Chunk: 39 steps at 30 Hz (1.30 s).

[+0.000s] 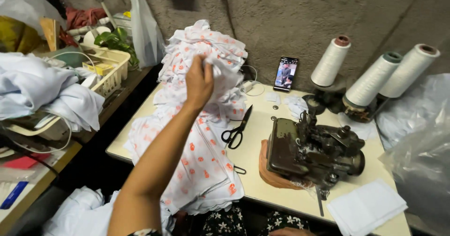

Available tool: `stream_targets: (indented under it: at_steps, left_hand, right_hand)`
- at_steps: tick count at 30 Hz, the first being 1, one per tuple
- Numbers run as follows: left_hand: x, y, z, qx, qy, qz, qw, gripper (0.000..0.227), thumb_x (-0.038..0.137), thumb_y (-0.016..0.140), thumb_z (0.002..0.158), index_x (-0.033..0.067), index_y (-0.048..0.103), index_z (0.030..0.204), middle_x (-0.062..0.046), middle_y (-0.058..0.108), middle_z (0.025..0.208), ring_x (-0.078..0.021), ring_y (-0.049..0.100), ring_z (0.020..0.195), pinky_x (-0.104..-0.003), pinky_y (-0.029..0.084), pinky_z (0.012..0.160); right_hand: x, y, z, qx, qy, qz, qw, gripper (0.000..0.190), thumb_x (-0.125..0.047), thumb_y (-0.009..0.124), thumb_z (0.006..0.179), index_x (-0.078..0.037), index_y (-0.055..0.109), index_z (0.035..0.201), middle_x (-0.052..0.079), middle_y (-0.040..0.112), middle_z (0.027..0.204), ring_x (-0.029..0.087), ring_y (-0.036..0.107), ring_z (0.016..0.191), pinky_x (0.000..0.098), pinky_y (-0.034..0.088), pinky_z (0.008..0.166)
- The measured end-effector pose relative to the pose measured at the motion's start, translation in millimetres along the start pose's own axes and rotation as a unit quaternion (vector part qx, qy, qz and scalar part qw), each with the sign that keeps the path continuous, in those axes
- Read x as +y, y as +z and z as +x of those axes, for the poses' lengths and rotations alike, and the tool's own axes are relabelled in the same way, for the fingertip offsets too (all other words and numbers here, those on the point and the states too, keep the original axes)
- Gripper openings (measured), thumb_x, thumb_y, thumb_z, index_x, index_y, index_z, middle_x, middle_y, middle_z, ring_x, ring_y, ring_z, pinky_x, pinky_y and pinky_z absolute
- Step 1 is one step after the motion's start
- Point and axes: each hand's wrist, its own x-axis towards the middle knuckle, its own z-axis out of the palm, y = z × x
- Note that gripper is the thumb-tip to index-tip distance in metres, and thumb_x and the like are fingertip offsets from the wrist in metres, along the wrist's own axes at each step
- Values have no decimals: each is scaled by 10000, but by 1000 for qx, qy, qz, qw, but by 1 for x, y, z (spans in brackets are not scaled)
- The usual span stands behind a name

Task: Inspecting and stacking small pieces of patterned fabric at a sewing workstation

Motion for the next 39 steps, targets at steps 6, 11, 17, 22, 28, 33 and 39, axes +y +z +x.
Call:
stream_targets:
  at_steps: [6,11,17,22,28,33,39]
  left_hand:
    - [145,-82,13,-2,8,-217,976,61,117,475,1006,84,516,1035,-33,541,934,-142,521,880,-293,428,827]
    - [212,-111,-31,-60,-109,-377,918,79,137,463,1013,89,507,1057,-25,544,947,-103,520,869,-252,448,792]
    - [165,-112,-84,41,-329,-472,817,171,80,597,929,67,605,1099,-65,641,867,-118,591,751,-249,488,686]
    - [128,-110,-161,-100,-438,-176,876,155,194,507,903,106,634,917,-66,685,910,-171,613,868,-343,507,790]
    - [37,-49,-309,-91,-542,-290,784,80,156,605,977,110,582,916,-45,583,772,-135,528,694,-280,448,651]
    - [72,-63,-294,-40,-636,-363,680,98,138,565,960,76,571,1036,-154,664,847,-222,632,723,-357,551,639]
    - [92,-74,-293,-135,-603,-295,729,41,83,534,998,85,571,1017,-109,639,902,-191,557,722,-294,472,586]
  right_hand:
    - [-178,6,-25,150,-227,-66,960,962,-892,515,831,-81,601,1342,105,659,1347,248,611,1276,413,403,1088]
    - [-195,32,15,393,-192,58,897,1167,-218,869,605,-139,197,1556,116,508,1454,242,640,1233,367,511,1047]
    - [-72,67,24,263,-189,-11,946,164,-159,790,810,-41,758,919,7,712,854,101,620,719,273,512,631]
    - [31,39,-47,261,-63,42,962,328,-320,874,713,-39,896,882,44,847,879,153,771,849,291,560,739]
    - [-62,12,-59,357,-22,330,874,277,-114,732,837,-9,594,1053,253,724,953,328,667,805,365,470,756]
    - [-139,29,-60,326,-366,480,728,634,-64,681,868,-104,427,1447,254,649,1168,345,687,968,442,570,799]
    - [-117,22,-53,448,-266,477,708,268,-48,582,913,-49,582,1181,223,668,1102,326,646,991,435,509,882]
